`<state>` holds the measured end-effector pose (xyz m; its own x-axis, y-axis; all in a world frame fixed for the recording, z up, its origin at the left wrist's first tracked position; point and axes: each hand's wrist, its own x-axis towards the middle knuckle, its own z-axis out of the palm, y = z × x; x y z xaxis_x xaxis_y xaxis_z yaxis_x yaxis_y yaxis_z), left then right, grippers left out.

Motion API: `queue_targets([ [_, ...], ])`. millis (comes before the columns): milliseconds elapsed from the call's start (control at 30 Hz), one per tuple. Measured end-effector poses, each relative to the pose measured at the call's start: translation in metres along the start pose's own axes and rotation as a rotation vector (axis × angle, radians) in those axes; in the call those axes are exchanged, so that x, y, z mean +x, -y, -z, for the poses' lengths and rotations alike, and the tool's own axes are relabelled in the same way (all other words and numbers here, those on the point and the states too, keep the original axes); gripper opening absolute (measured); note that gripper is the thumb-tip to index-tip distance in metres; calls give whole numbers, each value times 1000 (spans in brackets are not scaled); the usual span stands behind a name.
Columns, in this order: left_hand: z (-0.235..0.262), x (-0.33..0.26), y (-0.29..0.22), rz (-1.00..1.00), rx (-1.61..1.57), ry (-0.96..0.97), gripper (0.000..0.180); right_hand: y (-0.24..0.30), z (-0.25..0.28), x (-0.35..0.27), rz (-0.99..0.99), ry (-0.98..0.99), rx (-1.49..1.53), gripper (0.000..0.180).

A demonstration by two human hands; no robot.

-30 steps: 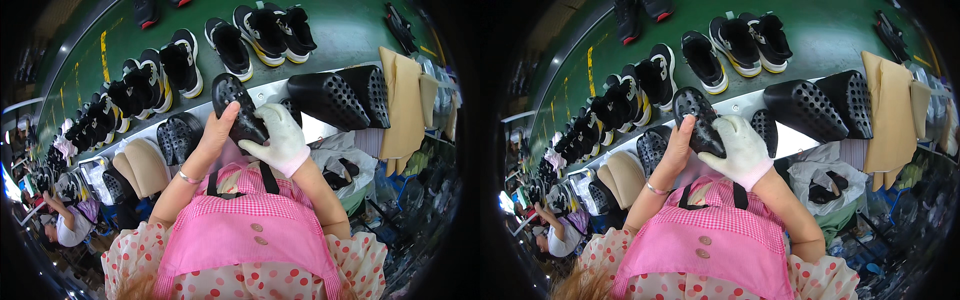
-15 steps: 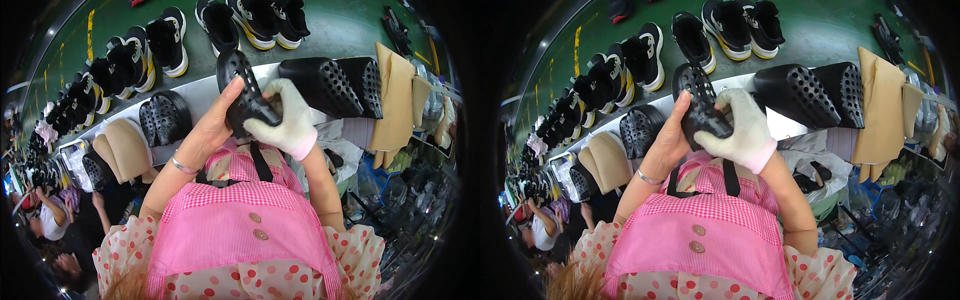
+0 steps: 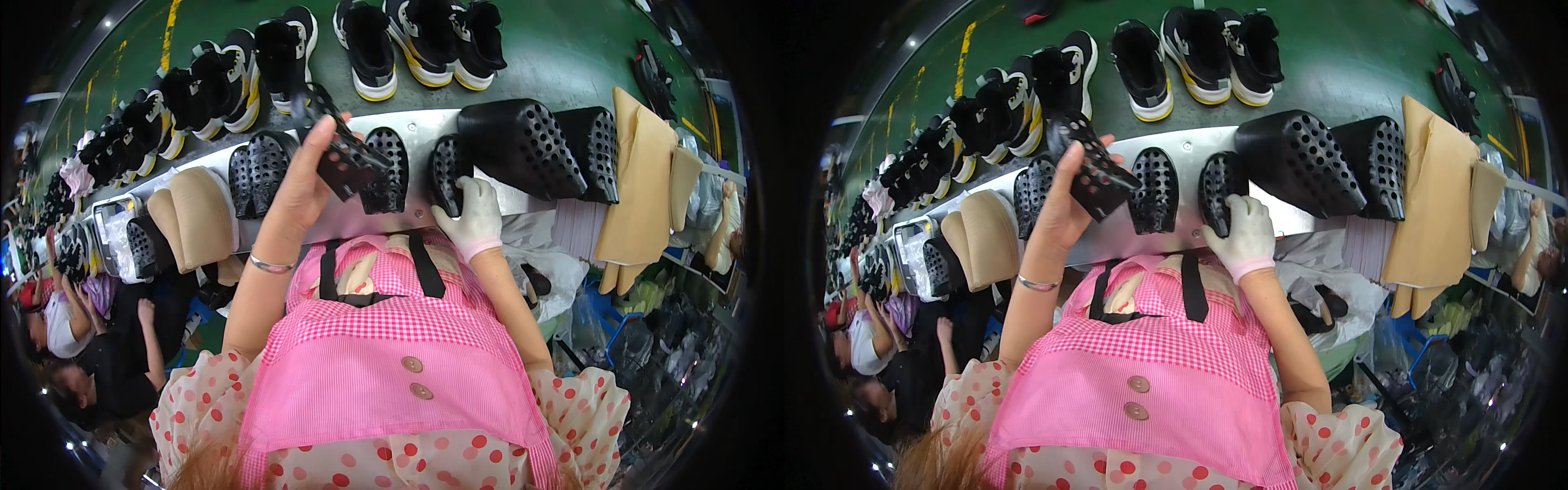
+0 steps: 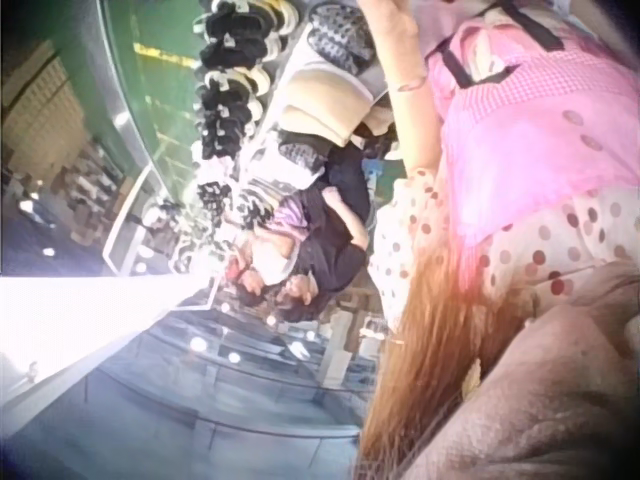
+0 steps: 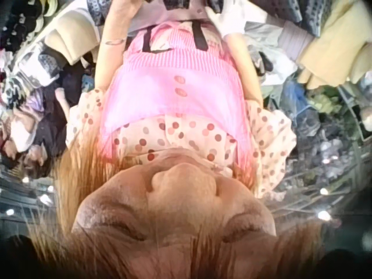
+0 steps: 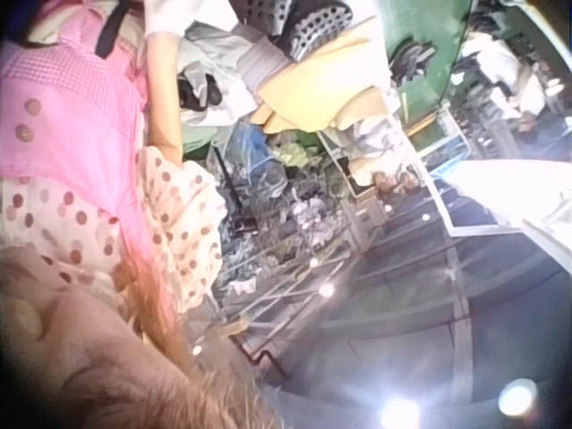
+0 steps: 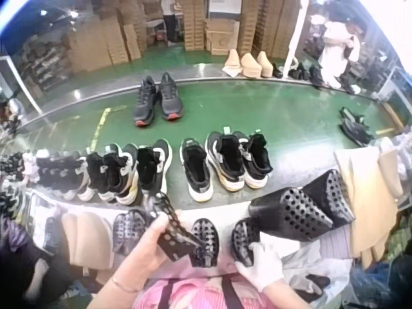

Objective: The person inserts white tissue paper into black sneakers on a factory table, then places the shoes into a white plastic bag. The person repeats this process for multiple pairs of shoes.

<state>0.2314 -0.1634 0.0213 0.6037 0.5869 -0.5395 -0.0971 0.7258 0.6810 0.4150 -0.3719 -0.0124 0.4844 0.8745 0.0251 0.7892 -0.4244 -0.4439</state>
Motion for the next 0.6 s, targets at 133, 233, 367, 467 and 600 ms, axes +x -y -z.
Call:
queue_targets([
  [133,-5,-7,14,-21,160,98,56,26,29,7,50,-14,47,59],
  [233,-17,-10,26,-33,272,155,54,64,52,20,-30,101,457,53],
  [367,-28,-13,19,-28,101,211,49,90,51,41,52,186,316,50],
  [467,-18,-6,19,-4,-37,214,46,94,43,48,102,10,260,42],
  [600,-15,5,1,-66,-8,236,45,97,42,67,46,36,240,30],
])
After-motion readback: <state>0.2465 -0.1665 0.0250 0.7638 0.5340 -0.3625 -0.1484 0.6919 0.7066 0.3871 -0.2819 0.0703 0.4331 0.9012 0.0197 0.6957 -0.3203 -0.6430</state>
